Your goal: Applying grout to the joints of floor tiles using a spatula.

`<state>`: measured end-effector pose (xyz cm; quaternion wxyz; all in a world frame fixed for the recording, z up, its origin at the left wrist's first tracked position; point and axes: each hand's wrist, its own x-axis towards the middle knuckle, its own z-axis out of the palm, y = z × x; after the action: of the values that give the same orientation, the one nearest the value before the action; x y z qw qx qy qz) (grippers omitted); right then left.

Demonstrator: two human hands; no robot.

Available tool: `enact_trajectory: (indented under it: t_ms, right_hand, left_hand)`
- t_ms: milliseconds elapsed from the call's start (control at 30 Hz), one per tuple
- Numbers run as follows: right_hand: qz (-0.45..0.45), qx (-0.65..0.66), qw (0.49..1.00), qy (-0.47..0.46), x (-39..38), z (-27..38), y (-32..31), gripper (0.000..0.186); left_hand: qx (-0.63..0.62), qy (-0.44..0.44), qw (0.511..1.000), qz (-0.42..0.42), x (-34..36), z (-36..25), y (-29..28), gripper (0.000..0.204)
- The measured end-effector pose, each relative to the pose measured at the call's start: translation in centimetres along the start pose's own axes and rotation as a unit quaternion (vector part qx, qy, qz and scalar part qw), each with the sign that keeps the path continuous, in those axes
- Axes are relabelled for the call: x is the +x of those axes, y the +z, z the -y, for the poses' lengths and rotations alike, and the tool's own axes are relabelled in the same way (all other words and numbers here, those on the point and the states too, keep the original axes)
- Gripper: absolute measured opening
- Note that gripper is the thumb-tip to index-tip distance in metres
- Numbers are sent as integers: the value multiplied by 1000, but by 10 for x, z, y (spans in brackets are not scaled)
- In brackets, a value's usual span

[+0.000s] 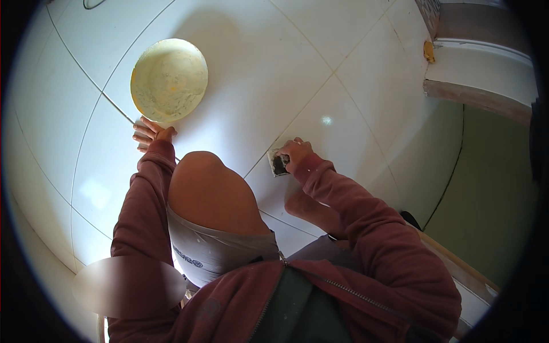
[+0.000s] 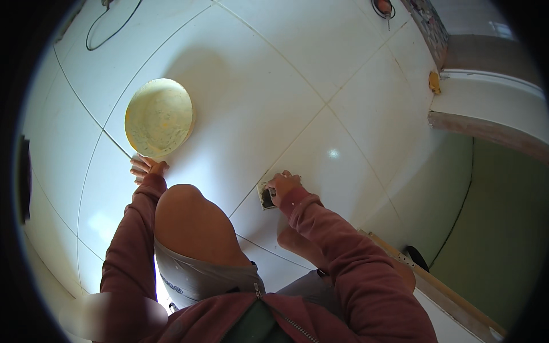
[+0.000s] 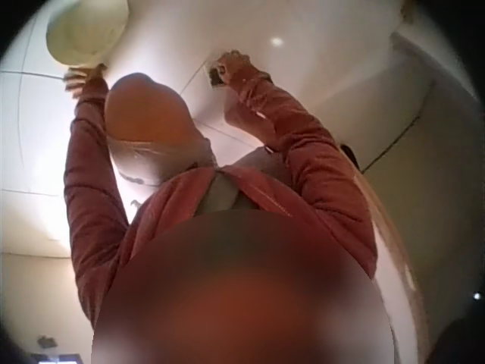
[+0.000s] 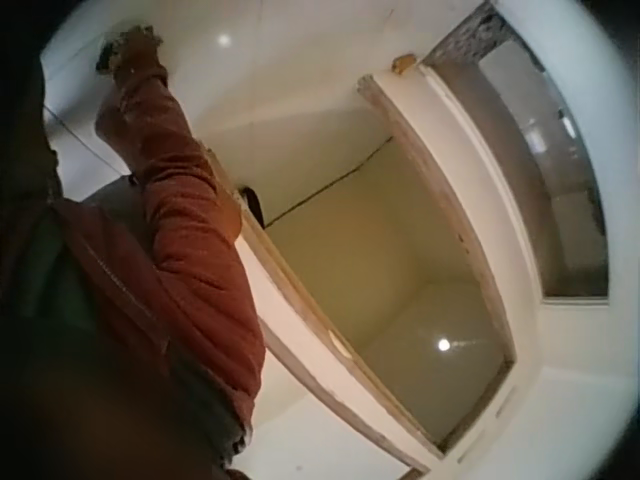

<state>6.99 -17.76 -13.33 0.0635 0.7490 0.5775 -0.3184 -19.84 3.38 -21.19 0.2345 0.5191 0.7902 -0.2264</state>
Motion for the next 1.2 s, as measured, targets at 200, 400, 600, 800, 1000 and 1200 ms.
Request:
enact_trajectory:
  t_ms: [200, 400, 600, 800, 1000, 1200]
  right_hand:
    - [-185, 178, 960, 116, 9, -31, -5, 36]
    - [98, 235, 965, 58, -13, -7, 14, 40]
    - [-88, 557, 826, -1, 60, 54, -127, 50]
    - [30, 126, 991, -15, 175, 181, -132, 30]
    - [122, -244, 942, -198, 225, 217, -99, 24]
    - [185, 127, 973, -54, 233, 187, -107, 22]
  left_hand:
    - [-41, 15, 999, -10, -4, -8, -3, 97]
    - [-43, -6, 999, 21, -3, -1, -10, 100]
    - [-60, 53, 993, 87, -25, -3, -38, 129]
    - [-96, 30, 993, 63, -17, -7, -24, 125]
    - [-116, 57, 990, 54, -21, 3, -29, 117]
    - [-126, 64, 989, 53, -23, 4, -32, 112]
